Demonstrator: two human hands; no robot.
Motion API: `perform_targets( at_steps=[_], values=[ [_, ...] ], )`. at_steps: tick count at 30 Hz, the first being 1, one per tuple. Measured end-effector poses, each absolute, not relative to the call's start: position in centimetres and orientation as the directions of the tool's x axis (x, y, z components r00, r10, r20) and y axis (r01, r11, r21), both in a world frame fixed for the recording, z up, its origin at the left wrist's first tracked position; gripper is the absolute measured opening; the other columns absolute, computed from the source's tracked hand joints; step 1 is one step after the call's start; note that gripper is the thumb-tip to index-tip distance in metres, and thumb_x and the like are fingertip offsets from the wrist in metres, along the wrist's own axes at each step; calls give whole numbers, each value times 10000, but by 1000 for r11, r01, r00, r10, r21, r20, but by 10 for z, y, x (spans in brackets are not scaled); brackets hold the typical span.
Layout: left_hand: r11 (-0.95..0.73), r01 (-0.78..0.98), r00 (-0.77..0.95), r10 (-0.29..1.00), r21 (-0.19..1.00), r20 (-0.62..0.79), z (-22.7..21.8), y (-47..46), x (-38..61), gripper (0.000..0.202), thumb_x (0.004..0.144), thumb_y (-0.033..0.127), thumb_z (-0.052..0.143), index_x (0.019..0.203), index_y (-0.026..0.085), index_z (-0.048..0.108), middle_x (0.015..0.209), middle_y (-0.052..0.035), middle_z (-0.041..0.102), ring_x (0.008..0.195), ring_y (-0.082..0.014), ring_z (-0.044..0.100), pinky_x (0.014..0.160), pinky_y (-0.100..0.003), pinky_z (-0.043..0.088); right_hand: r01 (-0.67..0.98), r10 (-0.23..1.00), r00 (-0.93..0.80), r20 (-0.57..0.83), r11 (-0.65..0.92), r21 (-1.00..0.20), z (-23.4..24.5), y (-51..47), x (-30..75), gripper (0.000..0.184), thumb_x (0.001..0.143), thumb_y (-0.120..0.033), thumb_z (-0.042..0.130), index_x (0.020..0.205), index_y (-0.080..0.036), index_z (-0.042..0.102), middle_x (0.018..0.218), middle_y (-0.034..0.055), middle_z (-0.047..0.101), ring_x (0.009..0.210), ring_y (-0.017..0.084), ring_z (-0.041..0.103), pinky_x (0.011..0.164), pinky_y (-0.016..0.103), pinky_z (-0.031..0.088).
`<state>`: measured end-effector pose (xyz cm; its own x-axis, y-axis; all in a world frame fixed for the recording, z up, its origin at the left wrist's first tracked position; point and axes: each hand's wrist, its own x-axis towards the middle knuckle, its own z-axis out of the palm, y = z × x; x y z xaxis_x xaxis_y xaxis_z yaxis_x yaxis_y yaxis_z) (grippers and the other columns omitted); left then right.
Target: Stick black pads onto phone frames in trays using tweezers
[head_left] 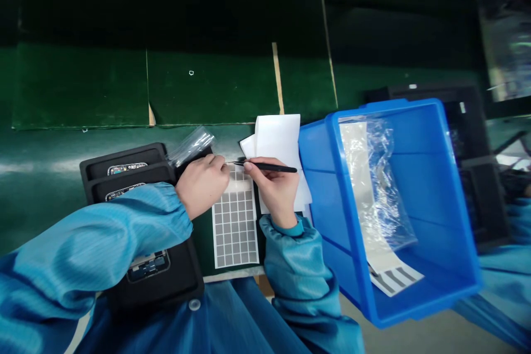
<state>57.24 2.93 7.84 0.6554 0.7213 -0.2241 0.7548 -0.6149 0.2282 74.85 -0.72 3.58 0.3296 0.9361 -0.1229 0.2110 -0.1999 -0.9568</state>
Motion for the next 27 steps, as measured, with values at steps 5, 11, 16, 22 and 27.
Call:
perform_targets(
  at_steps=[5, 11, 16, 22, 27],
  values=[
    [-622, 749, 661, 722, 228, -206, 78, 29, 572, 196, 896, 58, 552, 947, 121, 731, 965, -92, 688, 903, -235, 645, 720, -329, 537, 193, 935, 333, -126, -198, -961, 35, -7, 749, 245, 732, -380, 862, 849, -190, 759, 817, 51, 780, 725, 226, 747, 690, 344, 633],
    [-610, 757, 652, 722, 233, -231, 79, 30, 571, 215, 911, 61, 528, 948, 117, 733, 974, -93, 688, 919, -249, 652, 750, -345, 550, 179, 933, 338, -123, -192, -965, 32, -7, 750, 211, 736, -341, 862, 842, -187, 762, 803, 48, 776, 694, 208, 730, 658, 319, 606],
    [-583, 773, 633, 734, 251, -244, 78, 30, 573, 230, 934, 77, 496, 943, 116, 722, 966, -104, 689, 939, -261, 659, 740, -352, 548, 164, 928, 353, -121, -188, -968, 29, -8, 751, 218, 734, -350, 869, 830, -189, 757, 765, 40, 765, 655, 199, 716, 641, 318, 598],
    [-463, 811, 572, 758, 358, -314, 85, 34, 571, 211, 942, 104, 501, 990, 120, 706, 986, -100, 698, 922, -257, 682, 752, -356, 542, 114, 918, 391, -57, -110, -987, 35, -13, 756, 205, 754, -355, 857, 826, -203, 740, 686, 14, 742, 604, 198, 714, 614, 327, 611],
    [-284, 733, 535, 801, 619, -266, 106, 34, 550, 245, 891, 218, 656, 1127, 185, 708, 997, -47, 727, 827, -187, 682, 776, -311, 526, 116, 933, 358, -19, -65, -991, 57, -24, 748, 191, 743, -343, 872, 821, -221, 749, 695, 13, 745, 588, 199, 717, 577, 316, 614]
  ],
)
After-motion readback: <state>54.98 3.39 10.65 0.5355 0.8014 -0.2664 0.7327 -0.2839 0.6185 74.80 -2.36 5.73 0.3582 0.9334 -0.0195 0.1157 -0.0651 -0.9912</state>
